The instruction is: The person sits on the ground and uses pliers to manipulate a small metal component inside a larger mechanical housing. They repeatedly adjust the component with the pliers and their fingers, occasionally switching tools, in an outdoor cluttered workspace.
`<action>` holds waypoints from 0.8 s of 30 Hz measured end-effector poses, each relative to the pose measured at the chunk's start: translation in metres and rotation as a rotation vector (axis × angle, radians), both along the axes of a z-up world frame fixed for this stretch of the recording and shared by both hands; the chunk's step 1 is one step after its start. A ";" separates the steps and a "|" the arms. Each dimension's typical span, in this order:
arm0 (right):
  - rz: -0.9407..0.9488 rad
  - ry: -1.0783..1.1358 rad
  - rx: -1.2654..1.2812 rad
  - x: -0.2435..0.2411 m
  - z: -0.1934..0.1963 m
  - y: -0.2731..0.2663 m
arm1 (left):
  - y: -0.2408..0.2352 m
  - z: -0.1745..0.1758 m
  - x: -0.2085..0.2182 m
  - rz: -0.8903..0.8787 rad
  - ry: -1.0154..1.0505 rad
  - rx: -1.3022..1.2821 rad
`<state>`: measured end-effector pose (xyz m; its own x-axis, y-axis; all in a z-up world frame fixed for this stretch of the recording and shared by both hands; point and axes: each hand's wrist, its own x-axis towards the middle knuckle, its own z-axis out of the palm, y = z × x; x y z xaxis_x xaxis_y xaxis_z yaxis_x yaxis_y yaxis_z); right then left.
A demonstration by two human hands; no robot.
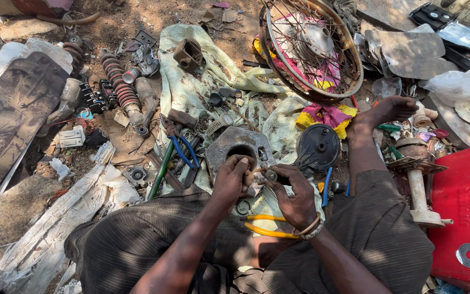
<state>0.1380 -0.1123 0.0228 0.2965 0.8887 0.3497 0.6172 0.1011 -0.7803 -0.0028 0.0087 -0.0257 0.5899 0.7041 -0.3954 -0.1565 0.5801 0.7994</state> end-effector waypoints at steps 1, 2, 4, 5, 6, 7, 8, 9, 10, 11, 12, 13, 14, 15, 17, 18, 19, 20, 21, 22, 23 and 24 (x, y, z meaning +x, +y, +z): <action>-0.013 0.074 -0.017 0.001 -0.001 0.001 | 0.003 -0.001 -0.002 -0.006 -0.014 -0.044; -0.022 0.147 -0.036 0.002 -0.002 0.002 | 0.005 -0.003 -0.002 -0.009 -0.029 -0.090; 0.012 0.300 -0.008 0.005 -0.005 0.001 | 0.006 -0.009 -0.003 -0.027 -0.115 -0.231; 0.029 0.378 0.003 0.006 -0.008 -0.001 | 0.005 -0.013 -0.004 -0.034 -0.157 -0.305; -0.035 0.359 -0.003 0.008 -0.010 0.001 | 0.007 -0.016 -0.006 -0.010 -0.123 -0.258; -0.099 0.340 -0.009 0.011 -0.012 0.002 | 0.008 -0.018 -0.007 0.014 -0.088 -0.212; -0.164 0.319 -0.012 0.016 -0.013 0.002 | 0.010 -0.018 -0.004 0.037 -0.055 -0.162; -0.181 0.377 -0.030 0.022 -0.014 0.002 | 0.012 -0.016 -0.002 0.032 -0.037 -0.111; -0.198 0.435 -0.048 0.027 -0.015 0.003 | 0.013 -0.012 -0.002 0.028 -0.019 -0.061; -0.215 0.494 -0.067 0.031 -0.017 0.003 | 0.014 -0.007 -0.005 0.023 -0.001 -0.011; -0.216 0.535 -0.054 0.034 -0.019 0.005 | 0.017 0.001 -0.010 0.028 -0.017 -0.012; -0.217 0.576 -0.041 0.037 -0.021 0.006 | 0.020 0.011 -0.018 0.033 -0.032 -0.014; -0.218 0.621 -0.029 0.039 -0.024 0.006 | 0.022 0.022 -0.030 0.038 -0.044 -0.017; -0.219 0.612 -0.011 0.041 -0.026 0.004 | 0.023 0.033 -0.046 0.059 -0.054 0.150; -0.196 0.608 0.021 0.041 -0.029 0.005 | 0.026 0.056 -0.093 0.193 0.036 0.439; -0.206 0.569 -0.001 0.039 -0.030 0.004 | 0.021 0.065 -0.127 0.315 0.148 0.548; -0.216 0.530 -0.022 0.039 -0.029 0.001 | 0.015 0.073 -0.163 0.416 0.192 0.660; -0.204 0.487 -0.015 0.038 -0.027 0.001 | 0.008 0.080 -0.202 0.526 0.252 0.770; -0.191 0.445 -0.006 0.038 -0.025 0.001 | 0.000 0.086 -0.237 0.690 0.300 0.787; -0.186 0.493 0.002 0.034 -0.025 -0.002 | -0.011 0.091 -0.275 0.846 0.346 0.815; -0.167 0.371 -0.011 0.031 -0.026 -0.001 | -0.018 0.097 -0.314 0.999 0.371 0.801; -0.158 0.240 -0.020 0.033 -0.022 -0.004 | -0.026 0.099 -0.343 1.143 0.382 0.782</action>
<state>0.1707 -0.1160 0.0006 0.5045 0.8307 0.2355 0.4212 0.0014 -0.9070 -0.3461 -0.0168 0.0737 -0.4889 0.8173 0.3049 0.0649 -0.3145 0.9470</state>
